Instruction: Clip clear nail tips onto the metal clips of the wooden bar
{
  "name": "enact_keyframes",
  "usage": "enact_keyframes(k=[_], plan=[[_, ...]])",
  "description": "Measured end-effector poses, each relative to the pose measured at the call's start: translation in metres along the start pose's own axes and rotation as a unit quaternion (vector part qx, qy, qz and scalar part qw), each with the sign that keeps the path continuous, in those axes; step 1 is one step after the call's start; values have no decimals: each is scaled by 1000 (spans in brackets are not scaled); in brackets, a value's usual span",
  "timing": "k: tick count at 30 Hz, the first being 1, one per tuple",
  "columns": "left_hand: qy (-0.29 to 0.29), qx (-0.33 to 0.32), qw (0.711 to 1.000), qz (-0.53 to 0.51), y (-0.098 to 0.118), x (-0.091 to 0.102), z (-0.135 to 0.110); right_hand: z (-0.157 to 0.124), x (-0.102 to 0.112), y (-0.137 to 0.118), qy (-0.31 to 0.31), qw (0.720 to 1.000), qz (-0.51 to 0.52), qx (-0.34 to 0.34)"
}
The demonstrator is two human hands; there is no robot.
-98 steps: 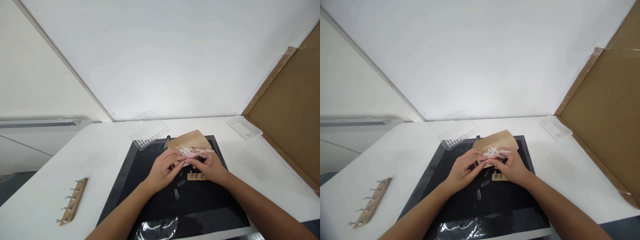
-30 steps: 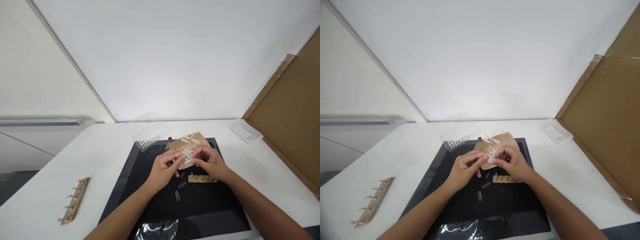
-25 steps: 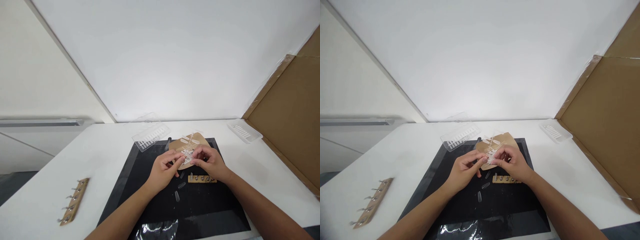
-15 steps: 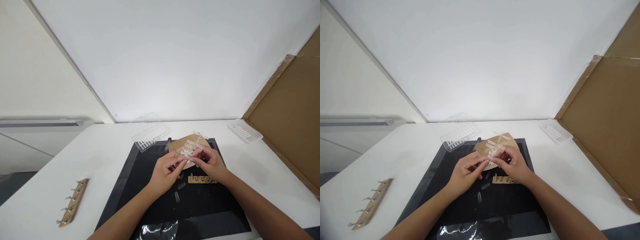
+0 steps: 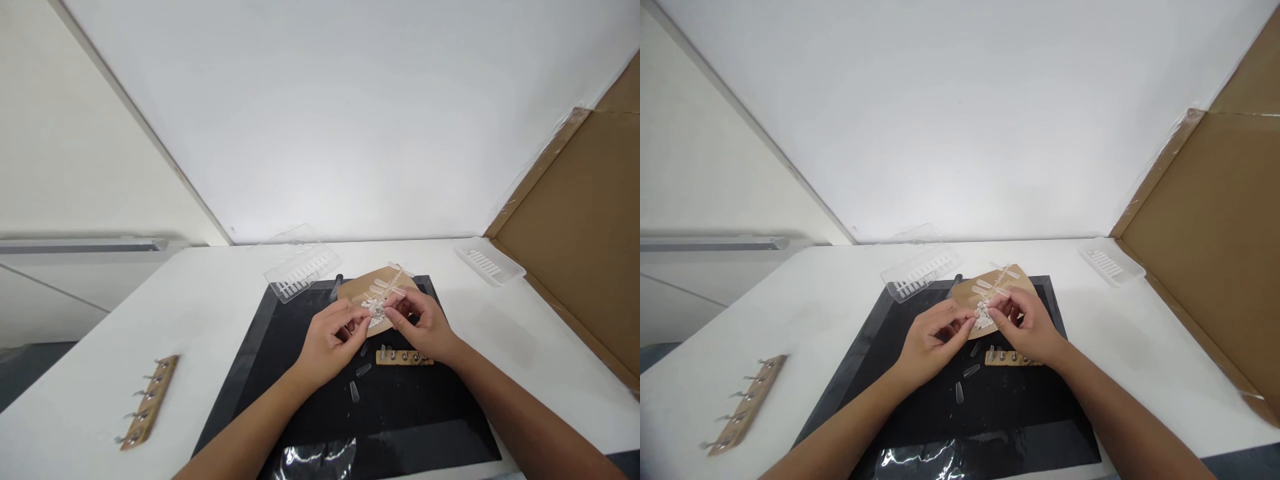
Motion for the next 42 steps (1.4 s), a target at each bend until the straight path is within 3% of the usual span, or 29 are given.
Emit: enact_keyframes(k=[7,14,25,34,42], plan=[[23,-4,1000,16,-5,1,-1,-1,4,-13,-106,973,-179,95],[30,1,999,16,-9,2,-5,-4,17,-20,-217,926,-302,67],[49,-11,998,25,-5,3,-2,-15,-3,-24,-264,853,-440,96],[45,-3,999,13,-3,3,-2,-16,-13,-15,-269,864,-412,111],[46,-1,999,16,-4,2,-1,-17,-8,-20,-259,880,-389,82]])
Point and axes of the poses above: each hand's wrist, its own z-axis towards the middle knuckle, its own x-axis out of the back of the hand, y = z × x, the point moved 4 cm from there along z, towards the middle knuckle, and after that the axes turned 13 degrees about -z, right-handed, at the moved point
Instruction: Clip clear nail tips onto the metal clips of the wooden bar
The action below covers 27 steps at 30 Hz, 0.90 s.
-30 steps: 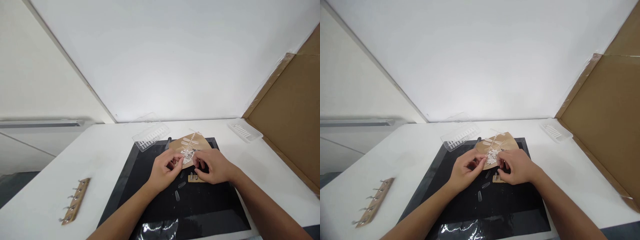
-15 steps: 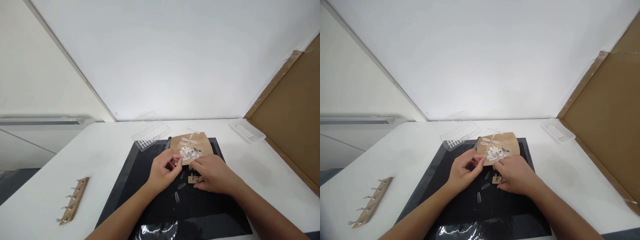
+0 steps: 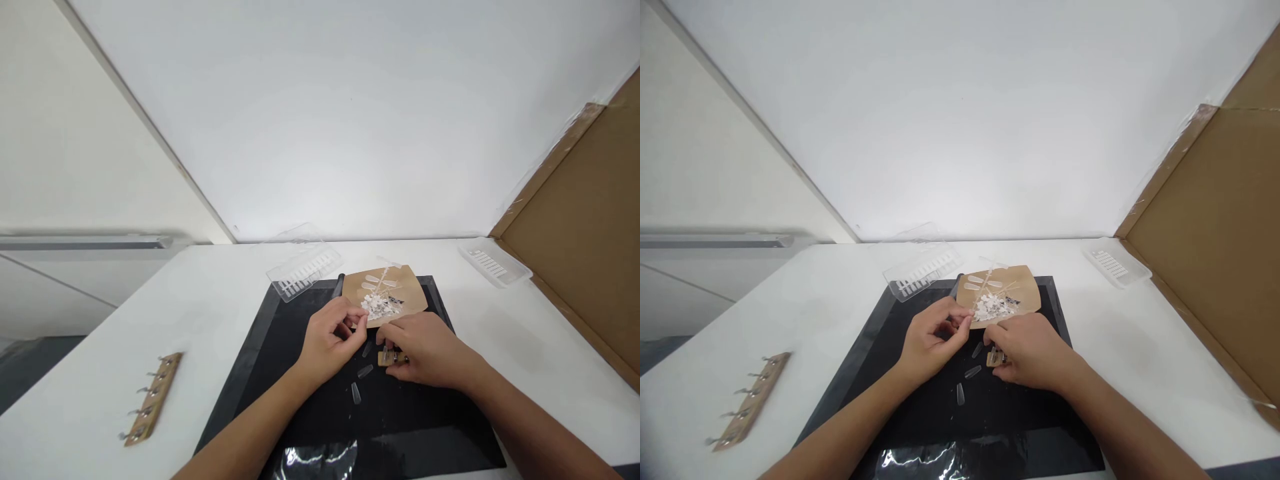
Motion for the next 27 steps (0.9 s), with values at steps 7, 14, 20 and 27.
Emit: enact_keyframes(k=[7,14,20,27], plan=[[1,-10,1000,-1,2,1,1,-1,4,3,18,999,42,-7],[1,-3,1000,-6,0,0,1,-5,14,6,57,997,58,-6],[32,5,999,9,-1,3,-1,-7,23,1,122,986,115,28],[100,66,993,16,-6,11,-1,2,7,-21,159,970,157,91]])
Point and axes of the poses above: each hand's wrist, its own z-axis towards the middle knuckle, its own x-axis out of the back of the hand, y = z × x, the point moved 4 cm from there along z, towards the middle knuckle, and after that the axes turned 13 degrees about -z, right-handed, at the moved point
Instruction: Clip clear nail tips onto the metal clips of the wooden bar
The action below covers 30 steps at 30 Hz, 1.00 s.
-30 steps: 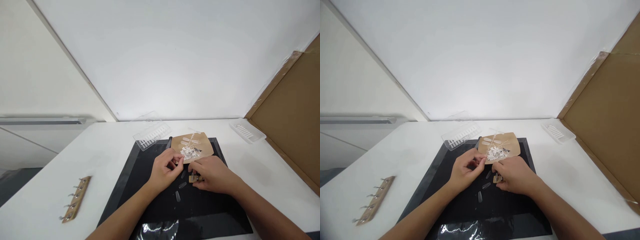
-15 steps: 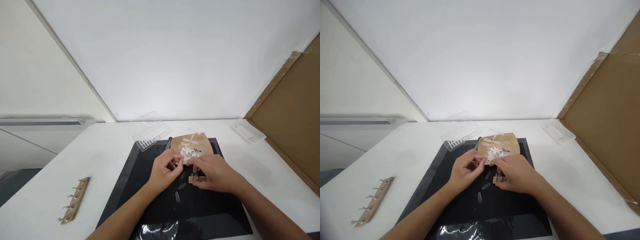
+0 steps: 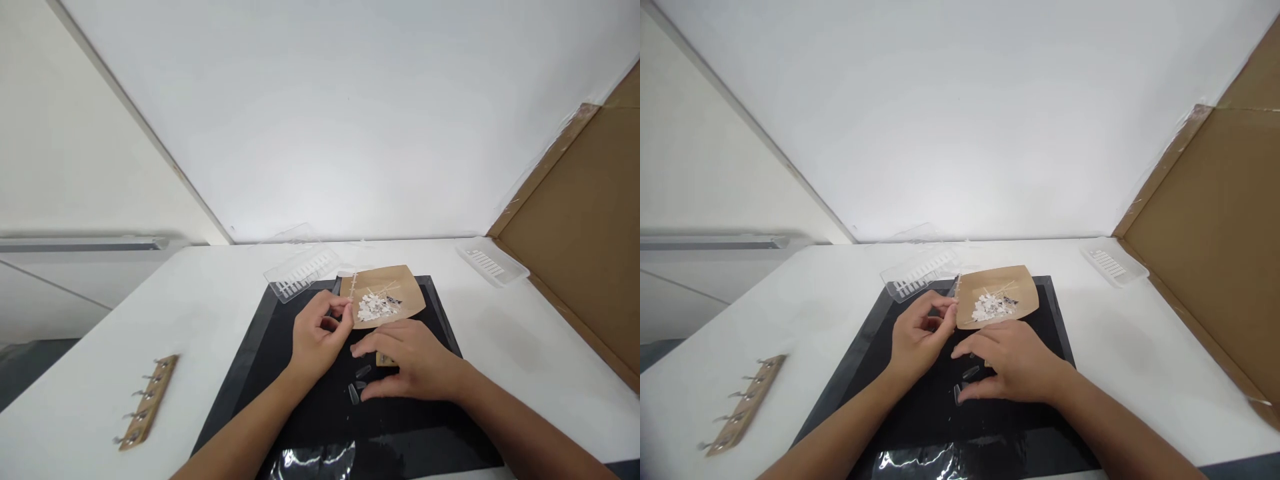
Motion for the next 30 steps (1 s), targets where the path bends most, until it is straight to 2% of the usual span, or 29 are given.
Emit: enact_keyframes(k=[2,5,8,11,15,20,26,30], plan=[[-10,-7,1000,-7,0,-1,0,0,0,4,32,999,-3,-20],[-38,-32,999,-15,1,-4,0,-1,8,15,116,991,-4,-65],[-74,-45,996,-23,3,-7,-1,-3,14,26,190,972,12,-139],[-113,-40,992,-34,5,-11,-3,-6,13,35,232,950,62,-202],[-149,-38,987,-51,8,-15,-5,-8,6,42,243,930,146,-233],[-167,-32,983,-67,8,-16,-6,-9,2,50,268,901,211,-269],[-185,-1,978,-96,5,-16,-8,-6,0,54,229,886,284,-285],[-188,1,977,-96,4,-16,-8,-3,3,52,226,876,310,-290]])
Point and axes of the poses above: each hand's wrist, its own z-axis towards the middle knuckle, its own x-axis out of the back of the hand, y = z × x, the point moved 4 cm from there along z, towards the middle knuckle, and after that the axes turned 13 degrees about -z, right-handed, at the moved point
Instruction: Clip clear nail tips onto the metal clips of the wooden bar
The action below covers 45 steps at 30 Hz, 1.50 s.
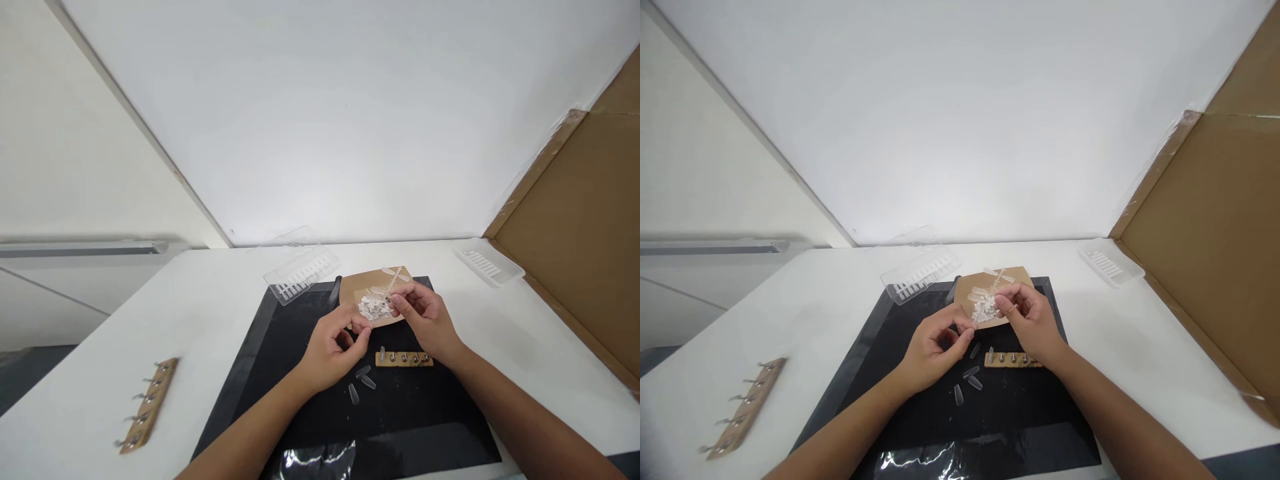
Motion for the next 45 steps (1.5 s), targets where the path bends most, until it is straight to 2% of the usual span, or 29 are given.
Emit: enact_keyframes(k=[8,14,21,28,37,42,45], plan=[[2,24,1000,9,-4,-1,0,-3,0,-1,-10,1000,-8,28],[59,30,997,34,-11,5,-1,-7,-3,2,-10,999,-27,37],[68,-40,992,94,-3,7,4,-10,-4,-2,-13,999,-26,41],[75,-70,981,167,3,7,2,-12,-6,0,-12,999,-36,32],[46,-55,994,88,3,6,4,-13,-8,-4,-31,998,-28,43],[17,-77,996,49,8,1,2,-14,-11,-8,-38,998,-26,48],[23,-89,993,67,10,2,1,-15,-12,-7,-36,998,-24,52]])
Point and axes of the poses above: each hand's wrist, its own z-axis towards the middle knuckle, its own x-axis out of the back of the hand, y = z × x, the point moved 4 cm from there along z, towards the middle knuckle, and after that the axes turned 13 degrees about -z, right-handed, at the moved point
